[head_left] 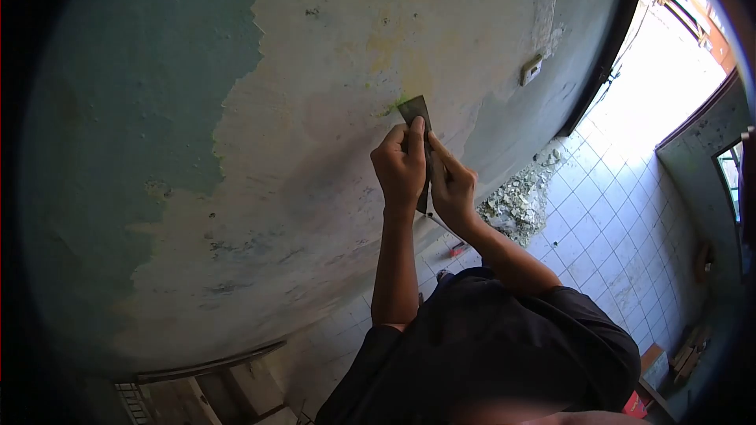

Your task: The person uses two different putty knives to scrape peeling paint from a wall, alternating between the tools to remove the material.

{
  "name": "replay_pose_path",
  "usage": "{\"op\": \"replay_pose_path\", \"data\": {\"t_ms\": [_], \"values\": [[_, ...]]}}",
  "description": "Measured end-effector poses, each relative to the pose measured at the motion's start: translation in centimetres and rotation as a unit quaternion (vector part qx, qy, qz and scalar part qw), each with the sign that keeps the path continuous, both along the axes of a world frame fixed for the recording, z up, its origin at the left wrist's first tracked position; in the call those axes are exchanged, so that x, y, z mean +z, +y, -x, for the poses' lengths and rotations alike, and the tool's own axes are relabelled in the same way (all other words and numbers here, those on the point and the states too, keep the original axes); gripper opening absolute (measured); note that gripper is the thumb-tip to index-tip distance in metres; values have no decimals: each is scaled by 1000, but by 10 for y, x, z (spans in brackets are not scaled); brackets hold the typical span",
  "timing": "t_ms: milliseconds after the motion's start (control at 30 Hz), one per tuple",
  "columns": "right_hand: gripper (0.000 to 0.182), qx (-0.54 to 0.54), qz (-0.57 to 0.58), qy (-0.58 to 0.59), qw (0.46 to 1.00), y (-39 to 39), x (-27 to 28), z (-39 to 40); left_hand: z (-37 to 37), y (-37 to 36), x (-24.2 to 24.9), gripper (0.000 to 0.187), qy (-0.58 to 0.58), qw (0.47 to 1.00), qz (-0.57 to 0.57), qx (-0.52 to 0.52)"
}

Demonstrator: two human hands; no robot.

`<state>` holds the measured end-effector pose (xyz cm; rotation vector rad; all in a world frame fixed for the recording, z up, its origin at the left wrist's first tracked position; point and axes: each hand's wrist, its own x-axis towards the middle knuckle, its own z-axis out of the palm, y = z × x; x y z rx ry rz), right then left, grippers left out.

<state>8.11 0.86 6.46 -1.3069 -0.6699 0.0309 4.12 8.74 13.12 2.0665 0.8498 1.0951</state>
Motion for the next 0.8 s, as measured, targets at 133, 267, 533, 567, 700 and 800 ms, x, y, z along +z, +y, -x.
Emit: {"op": "replay_pose_path", "data": {"t_ms": [133,267,533,567,700,800], "values": [[39,-8,5,-33,999,-4,-1,-3,0,-5,-6,37,-22,1000,-7,9],[40,5,39,-23,999,-5,2,-6,-3,0,-11,38,-36,999,-12,2],[41,7,38,-69,997,-6,-3,-12,-2,-6,-10,40,-22,1000,7,18],[41,2,11,-81,997,-4,0,-13,-3,-8,-3,40,-35,999,-4,17],[40,24,34,-73,996,-4,29,-22,-13,-3,28,40,-57,998,-2,17],[40,8,25,-103,994,-9,-2,-19,-7,-5,-10,43,-52,997,-51,37]]}}
